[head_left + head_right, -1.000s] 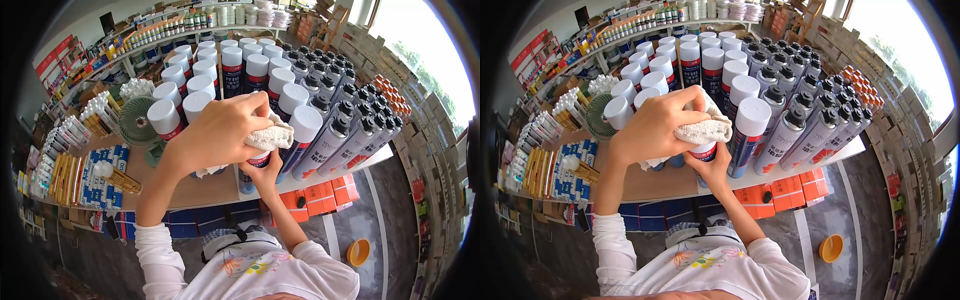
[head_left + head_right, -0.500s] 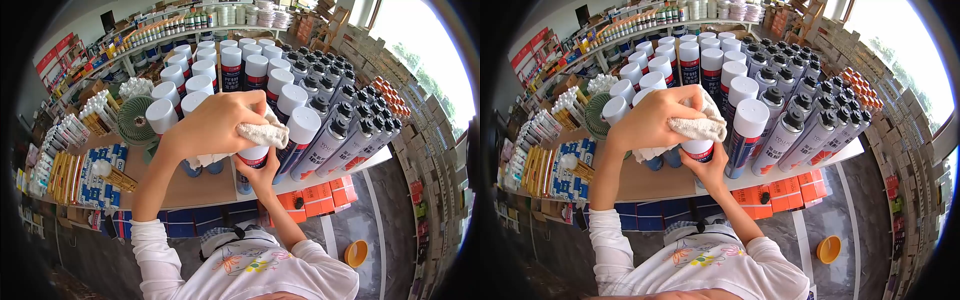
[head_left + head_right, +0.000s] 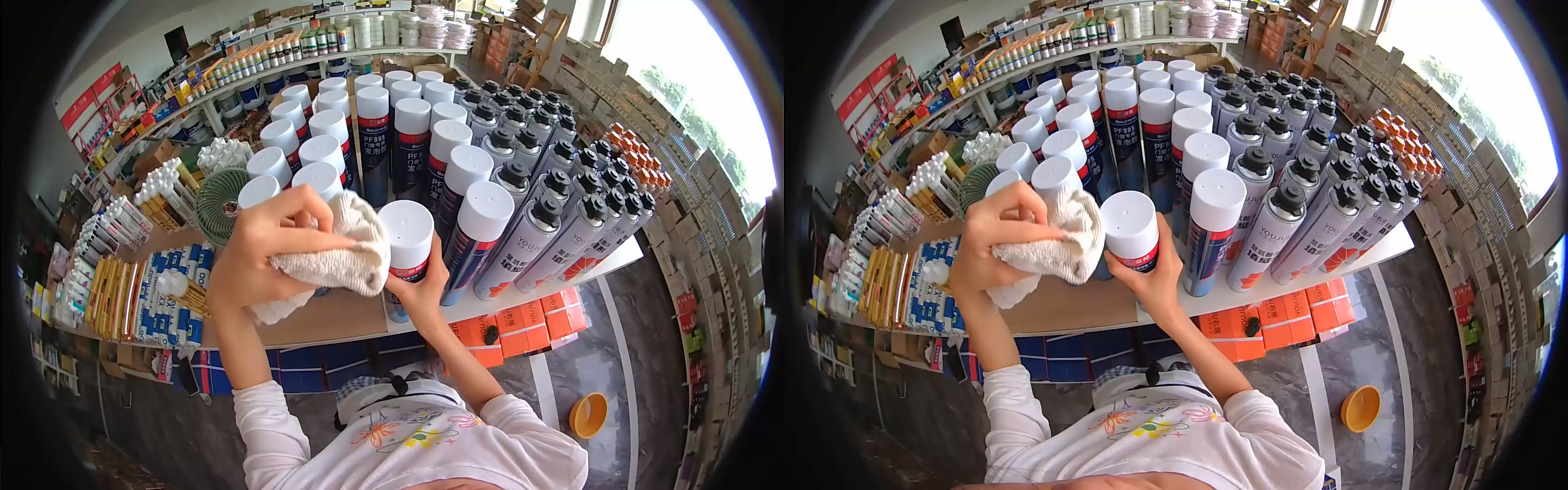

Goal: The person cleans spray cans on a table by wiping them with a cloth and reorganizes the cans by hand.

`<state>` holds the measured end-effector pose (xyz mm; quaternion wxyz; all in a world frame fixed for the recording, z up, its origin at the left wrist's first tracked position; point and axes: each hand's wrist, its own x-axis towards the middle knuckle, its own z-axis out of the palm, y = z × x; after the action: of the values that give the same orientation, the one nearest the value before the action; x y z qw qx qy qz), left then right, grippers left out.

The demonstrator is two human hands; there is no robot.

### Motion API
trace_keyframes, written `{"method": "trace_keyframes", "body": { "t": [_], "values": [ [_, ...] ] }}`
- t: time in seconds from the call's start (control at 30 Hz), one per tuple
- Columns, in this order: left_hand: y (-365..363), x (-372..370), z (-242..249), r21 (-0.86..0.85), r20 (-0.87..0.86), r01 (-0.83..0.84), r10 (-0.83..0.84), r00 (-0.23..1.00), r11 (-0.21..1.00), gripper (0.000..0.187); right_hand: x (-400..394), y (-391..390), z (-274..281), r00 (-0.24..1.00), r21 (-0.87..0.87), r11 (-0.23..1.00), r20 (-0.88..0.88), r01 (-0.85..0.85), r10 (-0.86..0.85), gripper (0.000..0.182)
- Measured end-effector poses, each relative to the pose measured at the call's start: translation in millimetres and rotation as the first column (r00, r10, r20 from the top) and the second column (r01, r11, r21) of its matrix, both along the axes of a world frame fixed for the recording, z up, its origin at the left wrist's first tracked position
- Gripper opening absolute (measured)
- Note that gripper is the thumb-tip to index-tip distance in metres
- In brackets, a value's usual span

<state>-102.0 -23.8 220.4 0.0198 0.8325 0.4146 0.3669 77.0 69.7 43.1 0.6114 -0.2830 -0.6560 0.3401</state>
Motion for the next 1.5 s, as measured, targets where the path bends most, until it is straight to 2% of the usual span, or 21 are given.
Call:
{"method": "trace_keyframes", "body": {
  "t": [0.03, 0.1, 0.13, 0.17, 0.23, 0.33, 0.5, 0.57, 0.7, 0.77, 0.83, 0.87, 0.97, 1.03, 1.07, 1.1, 1.17, 1.23, 1.37, 1.43, 1.5],
  "values": [
    [4.2, 3.7, 2.1, 0.0, 0.002, -0.002, 0.002, 1.0, 1.0, 0.049, 0.6, -1.3, 1.6, 1.0, -0.012, 1.0, 0.007, -0.009, 0.009, 0.083],
    [18.0, 19.3, 9.1, 0.202, 0.057, -0.095, 0.085, 0.995, 0.975, 0.047, -0.6, -1.0, 0.3, 1.0, -0.015, 1.0, 0.005, -0.008, 0.008, 0.081],
    [24.6, 28.7, 11.1, 0.209, 0.059, -0.097, 0.086, 0.995, 0.973, 0.046, -0.2, -1.6, 1.1, 1.0, -0.033, 0.999, 0.011, -0.009, 0.009, 0.082],
    [29.2, 36.6, 11.4, 0.159, 0.036, -0.127, 0.122, 0.992, 0.979, 0.045, 0.1, -2.2, 2.1, 1.0, -0.049, 0.999, 0.016, -0.01, 0.011, 0.082],
    [45.6, 47.1, -0.3, 0.097, 0.008, -0.007, 0.007, 1.0, 0.995, 0.043, -0.6, -4.0, 2.4, 1.0, -0.063, 0.998, -0.011, -0.023, 0.022, 0.078],
    [42.7, 62.5, -14.7, 0.117, -0.113, -0.061, 0.074, 0.991, 0.991, 0.039, 1.1, -0.9, -9.8, 1.0, 0.011, 1.0, 0.006, -0.007, 0.007, 0.071],
    [12.6, 60.6, -19.7, 0.093, -0.199, -0.145, 0.161, 0.967, 0.985, 0.042, -2.0, -2.3, -18.2, 0.996, 0.062, 0.997, 0.079, -0.053, 0.048, 0.075],
    [3.0, 62.2, -32.6, 0.186, -0.159, -0.222, 0.253, 0.954, 0.957, 0.042, -6.3, -1.9, -16.7, 0.998, 0.049, 0.997, -0.018, -0.057, 0.058, 0.077],
    [-13.8, 71.1, -60.1, 0.214, -0.112, -0.327, 0.356, 0.928, 0.92, 0.043, -0.7, 7.7, -12.1, 1.0, -0.018, 1.0, -0.01, -0.013, 0.013, 0.082],
    [-17.3, 66.5, -68.6, 0.254, 0.001, -0.345, 0.357, 0.934, 0.903, 0.043, -1.4, 4.7, -7.6, 1.0, 0.038, 0.999, 0.012, -0.015, 0.014, 0.085],
    [-26.8, 62.3, -61.3, 0.278, 0.123, -0.403, 0.384, 0.915, 0.872, 0.041, 0.0, 2.4, -5.7, 1.0, 0.07, 0.998, 0.002, 0.009, -0.009, 0.085],
    [-30.6, 62.4, -49.6, 0.347, 0.18, -0.431, 0.392, 0.902, 0.833, 0.04, -0.4, 2.7, -5.2, 1.0, 0.08, 0.997, 0.007, -0.003, 0.002, 0.085],
    [-30.1, 59.6, -19.4, 0.439, 0.182, -0.465, 0.431, 0.884, 0.769, 0.037, -1.1, -0.2, -2.6, 1.0, 0.052, 0.999, 0.004, 0.008, -0.008, 0.084],
    [-13.2, 60.6, 4.5, 0.407, 0.109, -0.391, 0.381, 0.918, 0.825, 0.032, -0.1, -2.8, 4.4, 1.0, -0.001, 1.0, -0.008, -0.004, 0.004, 0.082],
    [-1.3, 57.9, 7.6, 0.347, 0.065, -0.346, 0.346, 0.936, 0.871, 0.035, -0.5, -2.7, 5.1, 1.0, 0.039, 0.999, -0.001, 0.012, -0.012, 0.081],
    [10.3, 55.9, 9.6, 0.28, 0.022, -0.298, 0.304, 0.952, 0.912, 0.038, -0.7, -3.1, 7.2, 1.0, 0.036, 0.999, 0.008, 0.007, -0.007, 0.081],
    [30.7, 58.3, 11.9, 0.123, -0.116, -0.306, 0.32, 0.94, 0.944, 0.03, 0.6, -5.6, 9.9, 1.0, 0.004, 1.0, -0.012, -0.017, 0.017, 0.08],
    [44.3, 59.7, 7.9, -0.048, -0.269, -0.288, 0.265, 0.926, 0.956, 0.026, 1.4, -5.6, 8.2, 1.0, 0.016, 1.0, -0.005, -0.018, 0.018, 0.08],
    [34.8, 65.2, 2.5, -0.039, -0.302, -0.287, 0.263, 0.916, 0.957, 0.025, -0.6, -1.9, 6.8, 0.998, 0.014, 1.0, -0.057, -0.025, 0.026, 0.077],
    [21.8, 69.7, -13.3, 0.059, -0.213, -0.284, 0.29, 0.933, 0.957, 0.027, 1.5, -0.1, 5.6, 0.998, 0.021, 0.998, -0.015, -0.06, 0.061, 0.079],
    [5.4, 73.3, -25.1, 0.087, -0.11, -0.266, 0.274, 0.955, 0.96, 0.037, 2.2, 2.6, 3.4, 0.998, 0.029, 0.998, -0.015, -0.058, 0.059, 0.08]
  ]
}}
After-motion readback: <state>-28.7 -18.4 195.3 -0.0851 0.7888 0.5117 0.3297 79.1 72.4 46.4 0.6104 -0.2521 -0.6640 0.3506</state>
